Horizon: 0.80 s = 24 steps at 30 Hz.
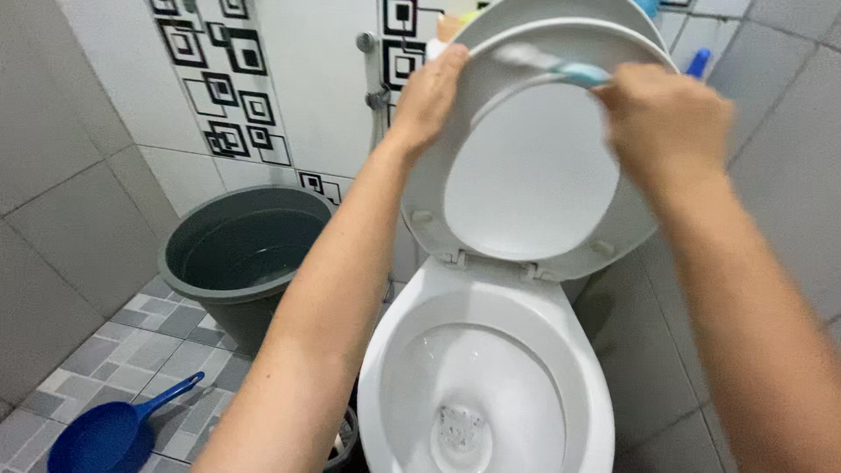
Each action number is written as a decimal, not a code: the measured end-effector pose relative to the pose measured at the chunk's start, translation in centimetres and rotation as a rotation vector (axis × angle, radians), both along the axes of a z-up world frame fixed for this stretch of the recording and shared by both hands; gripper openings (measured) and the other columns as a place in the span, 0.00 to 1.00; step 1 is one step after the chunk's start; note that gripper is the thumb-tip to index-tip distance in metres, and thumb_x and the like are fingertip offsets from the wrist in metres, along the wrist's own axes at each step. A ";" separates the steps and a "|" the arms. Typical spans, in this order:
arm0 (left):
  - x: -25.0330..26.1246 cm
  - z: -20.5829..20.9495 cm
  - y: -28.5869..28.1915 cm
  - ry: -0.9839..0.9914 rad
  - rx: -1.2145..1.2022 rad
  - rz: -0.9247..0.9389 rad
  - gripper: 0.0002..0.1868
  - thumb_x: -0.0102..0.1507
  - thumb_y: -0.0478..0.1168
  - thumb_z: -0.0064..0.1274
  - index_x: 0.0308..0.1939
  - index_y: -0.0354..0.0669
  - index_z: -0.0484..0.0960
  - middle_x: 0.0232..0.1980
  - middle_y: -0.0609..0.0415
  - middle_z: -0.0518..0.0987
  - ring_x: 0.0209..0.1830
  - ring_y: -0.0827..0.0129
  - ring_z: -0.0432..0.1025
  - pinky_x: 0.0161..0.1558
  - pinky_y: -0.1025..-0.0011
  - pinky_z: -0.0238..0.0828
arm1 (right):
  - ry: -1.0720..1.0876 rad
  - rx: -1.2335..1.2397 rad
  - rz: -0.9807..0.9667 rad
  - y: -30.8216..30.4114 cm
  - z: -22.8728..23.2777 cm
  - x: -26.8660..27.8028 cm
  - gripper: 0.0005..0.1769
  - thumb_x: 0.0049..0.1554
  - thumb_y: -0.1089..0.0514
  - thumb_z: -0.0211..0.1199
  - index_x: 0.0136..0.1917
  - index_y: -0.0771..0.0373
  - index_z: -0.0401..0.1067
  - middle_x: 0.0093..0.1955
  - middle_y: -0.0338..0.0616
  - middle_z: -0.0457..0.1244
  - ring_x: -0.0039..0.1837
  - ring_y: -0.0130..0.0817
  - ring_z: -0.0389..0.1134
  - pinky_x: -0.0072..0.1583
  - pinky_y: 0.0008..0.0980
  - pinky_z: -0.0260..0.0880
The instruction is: The person scrubs the rim, hinges, and seat of a toilet using a toothbrush while holding a packet of cleaning powder. They then scrub the toilet lid and close it.
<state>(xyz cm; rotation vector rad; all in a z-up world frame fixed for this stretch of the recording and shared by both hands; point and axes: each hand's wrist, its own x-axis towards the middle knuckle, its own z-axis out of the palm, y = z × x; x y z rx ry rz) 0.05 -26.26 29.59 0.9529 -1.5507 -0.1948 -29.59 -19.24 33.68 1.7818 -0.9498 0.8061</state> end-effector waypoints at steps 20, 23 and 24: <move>-1.2 1.8 3.6 -0.187 0.055 0.211 0.31 0.74 0.63 0.30 0.54 0.41 0.77 0.41 0.42 0.81 0.43 0.47 0.75 0.48 0.57 0.69 | -0.887 0.502 0.101 -0.1 -16.5 -6.3 0.17 0.74 0.51 0.47 0.48 0.65 0.63 0.34 0.50 0.63 0.34 0.46 0.67 0.34 0.46 0.63; -2.2 3.5 4.4 -0.273 0.030 0.279 0.25 0.74 0.56 0.33 0.53 0.41 0.78 0.46 0.43 0.80 0.49 0.48 0.74 0.52 0.55 0.67 | -0.974 0.476 0.076 -2.2 -16.8 -7.3 0.15 0.74 0.53 0.46 0.48 0.64 0.61 0.31 0.50 0.61 0.33 0.46 0.65 0.36 0.47 0.61; -2.5 4.3 4.5 -0.331 -0.118 0.257 0.22 0.73 0.52 0.35 0.55 0.44 0.79 0.51 0.44 0.80 0.53 0.49 0.73 0.55 0.55 0.67 | -0.930 0.424 0.096 -3.1 -16.5 -7.1 0.15 0.74 0.53 0.47 0.48 0.64 0.61 0.32 0.50 0.62 0.34 0.47 0.65 0.36 0.47 0.60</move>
